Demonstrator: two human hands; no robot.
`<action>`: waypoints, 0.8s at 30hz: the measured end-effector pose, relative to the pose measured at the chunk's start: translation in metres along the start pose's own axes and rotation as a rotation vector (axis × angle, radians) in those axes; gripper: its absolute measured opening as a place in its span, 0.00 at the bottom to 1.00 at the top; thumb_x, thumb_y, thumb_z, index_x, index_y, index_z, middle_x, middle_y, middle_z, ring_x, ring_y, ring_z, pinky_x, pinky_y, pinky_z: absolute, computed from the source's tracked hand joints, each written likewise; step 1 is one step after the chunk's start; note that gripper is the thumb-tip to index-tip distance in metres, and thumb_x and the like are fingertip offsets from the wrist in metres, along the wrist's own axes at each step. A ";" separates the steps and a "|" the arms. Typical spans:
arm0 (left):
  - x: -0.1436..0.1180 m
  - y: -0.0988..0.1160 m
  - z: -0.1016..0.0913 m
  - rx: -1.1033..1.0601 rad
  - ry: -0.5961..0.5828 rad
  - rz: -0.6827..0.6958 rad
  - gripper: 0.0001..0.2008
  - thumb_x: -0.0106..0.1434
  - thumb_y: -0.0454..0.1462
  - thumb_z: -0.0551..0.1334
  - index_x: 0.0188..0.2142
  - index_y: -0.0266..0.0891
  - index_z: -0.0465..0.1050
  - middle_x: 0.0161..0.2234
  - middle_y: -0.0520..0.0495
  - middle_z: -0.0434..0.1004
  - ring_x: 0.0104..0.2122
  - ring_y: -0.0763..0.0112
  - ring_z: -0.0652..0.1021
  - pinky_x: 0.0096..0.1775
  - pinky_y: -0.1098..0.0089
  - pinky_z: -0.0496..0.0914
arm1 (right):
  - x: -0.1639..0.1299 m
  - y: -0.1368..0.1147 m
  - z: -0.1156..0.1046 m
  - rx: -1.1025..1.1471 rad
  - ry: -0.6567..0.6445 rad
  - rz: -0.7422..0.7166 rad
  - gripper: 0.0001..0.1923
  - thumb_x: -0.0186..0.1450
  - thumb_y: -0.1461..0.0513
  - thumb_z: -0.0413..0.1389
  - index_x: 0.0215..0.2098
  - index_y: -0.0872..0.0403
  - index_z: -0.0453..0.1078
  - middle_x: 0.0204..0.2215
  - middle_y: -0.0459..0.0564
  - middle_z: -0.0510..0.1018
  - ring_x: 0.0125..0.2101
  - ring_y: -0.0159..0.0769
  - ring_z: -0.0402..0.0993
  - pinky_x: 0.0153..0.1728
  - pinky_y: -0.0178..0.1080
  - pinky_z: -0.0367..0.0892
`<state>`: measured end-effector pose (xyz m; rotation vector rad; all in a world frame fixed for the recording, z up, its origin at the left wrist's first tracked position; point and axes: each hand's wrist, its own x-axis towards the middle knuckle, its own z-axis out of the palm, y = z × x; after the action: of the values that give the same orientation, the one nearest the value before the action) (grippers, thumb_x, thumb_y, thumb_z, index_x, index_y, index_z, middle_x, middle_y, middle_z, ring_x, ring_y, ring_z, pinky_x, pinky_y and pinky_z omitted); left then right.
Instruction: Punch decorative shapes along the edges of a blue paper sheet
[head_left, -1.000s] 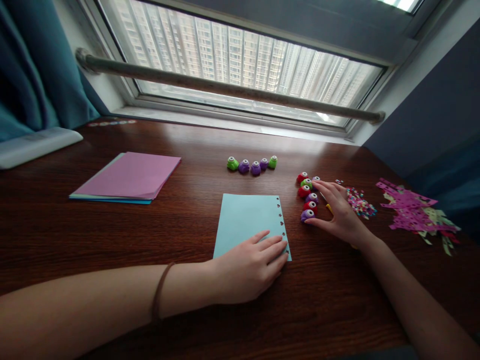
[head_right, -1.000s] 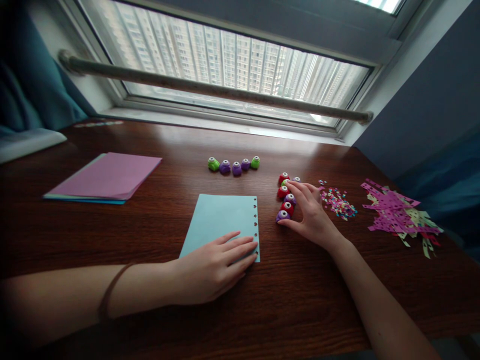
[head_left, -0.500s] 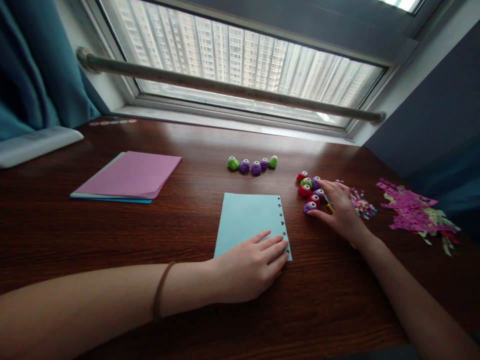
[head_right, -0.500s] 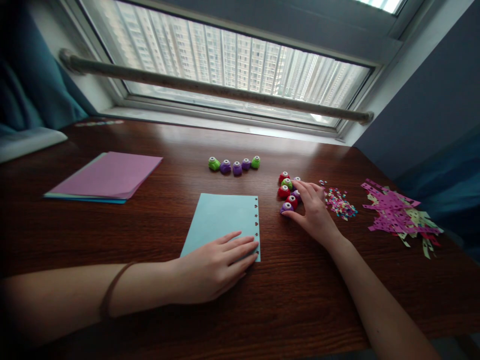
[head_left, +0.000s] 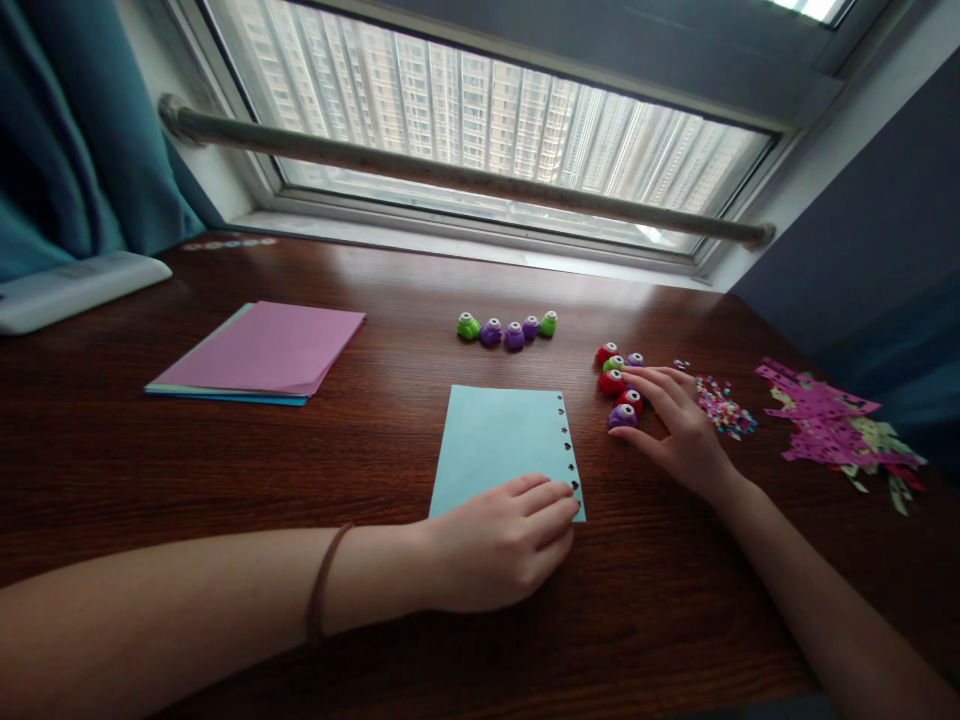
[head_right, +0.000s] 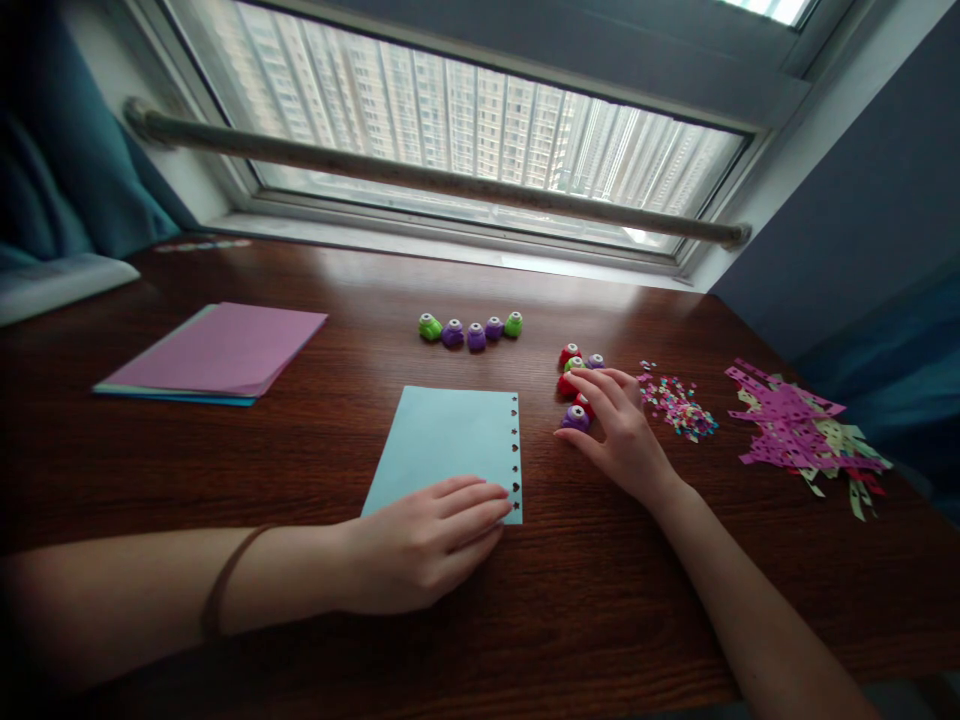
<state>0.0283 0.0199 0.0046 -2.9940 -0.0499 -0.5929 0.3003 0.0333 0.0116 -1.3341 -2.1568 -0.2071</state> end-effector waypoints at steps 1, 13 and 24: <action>0.000 0.000 -0.001 -0.002 -0.013 -0.007 0.11 0.65 0.30 0.50 0.35 0.30 0.70 0.39 0.39 0.71 0.43 0.61 0.71 0.43 0.62 0.67 | 0.000 -0.002 0.000 0.008 0.000 -0.002 0.29 0.59 0.57 0.60 0.56 0.48 0.59 0.52 0.51 0.67 0.51 0.49 0.59 0.54 0.52 0.55; -0.002 0.002 0.004 0.012 -0.087 -0.072 0.09 0.65 0.31 0.50 0.33 0.34 0.68 0.30 0.46 0.65 0.30 0.66 0.67 0.31 0.64 0.63 | 0.000 -0.009 0.003 0.049 0.063 -0.019 0.21 0.60 0.62 0.59 0.51 0.49 0.65 0.47 0.50 0.72 0.49 0.47 0.63 0.53 0.52 0.58; -0.002 0.001 0.005 0.008 -0.046 -0.047 0.09 0.64 0.31 0.51 0.34 0.32 0.69 0.32 0.44 0.67 0.34 0.64 0.69 0.35 0.64 0.66 | 0.001 -0.007 0.004 0.062 0.134 0.000 0.16 0.60 0.63 0.59 0.47 0.53 0.69 0.43 0.51 0.74 0.45 0.44 0.65 0.50 0.50 0.61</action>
<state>0.0287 0.0191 -0.0003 -3.0056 -0.1266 -0.5276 0.2924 0.0325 0.0099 -1.2491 -2.0351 -0.2210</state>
